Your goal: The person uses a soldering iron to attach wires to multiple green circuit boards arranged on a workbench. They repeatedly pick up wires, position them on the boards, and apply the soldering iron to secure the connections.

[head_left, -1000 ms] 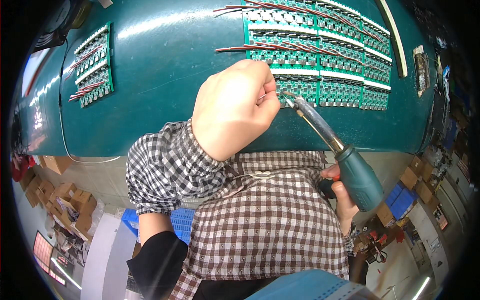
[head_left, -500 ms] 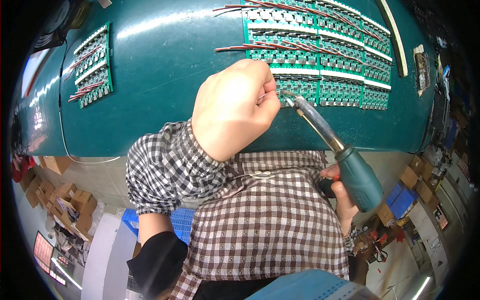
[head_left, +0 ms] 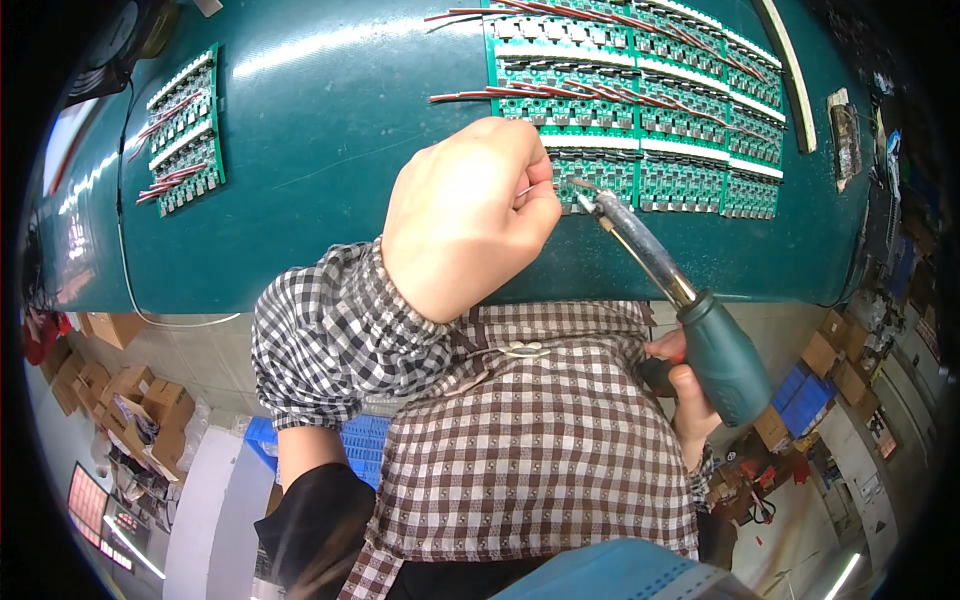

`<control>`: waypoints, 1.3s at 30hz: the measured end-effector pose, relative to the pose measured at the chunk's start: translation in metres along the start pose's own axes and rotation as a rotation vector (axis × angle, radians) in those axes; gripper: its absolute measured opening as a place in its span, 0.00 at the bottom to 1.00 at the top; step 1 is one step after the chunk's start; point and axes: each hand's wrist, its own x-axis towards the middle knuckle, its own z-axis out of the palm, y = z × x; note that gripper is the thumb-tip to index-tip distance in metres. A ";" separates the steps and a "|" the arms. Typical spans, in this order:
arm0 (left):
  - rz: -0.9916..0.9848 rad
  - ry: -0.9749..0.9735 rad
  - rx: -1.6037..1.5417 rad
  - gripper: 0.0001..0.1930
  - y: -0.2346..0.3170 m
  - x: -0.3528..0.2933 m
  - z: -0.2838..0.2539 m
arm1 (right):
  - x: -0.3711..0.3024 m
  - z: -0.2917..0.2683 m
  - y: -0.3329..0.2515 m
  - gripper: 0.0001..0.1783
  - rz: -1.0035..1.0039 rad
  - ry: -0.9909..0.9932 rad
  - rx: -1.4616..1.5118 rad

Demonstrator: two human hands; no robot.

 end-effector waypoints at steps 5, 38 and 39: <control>0.081 0.037 0.093 0.04 0.002 0.001 0.002 | 0.001 0.002 -0.002 0.25 0.005 0.039 0.029; 0.146 0.017 0.051 0.04 -0.004 0.007 0.000 | -0.001 -0.011 0.003 0.27 0.037 -0.040 -0.077; 0.147 0.017 0.053 0.04 -0.004 0.007 0.000 | -0.001 -0.010 0.002 0.27 0.048 -0.030 -0.068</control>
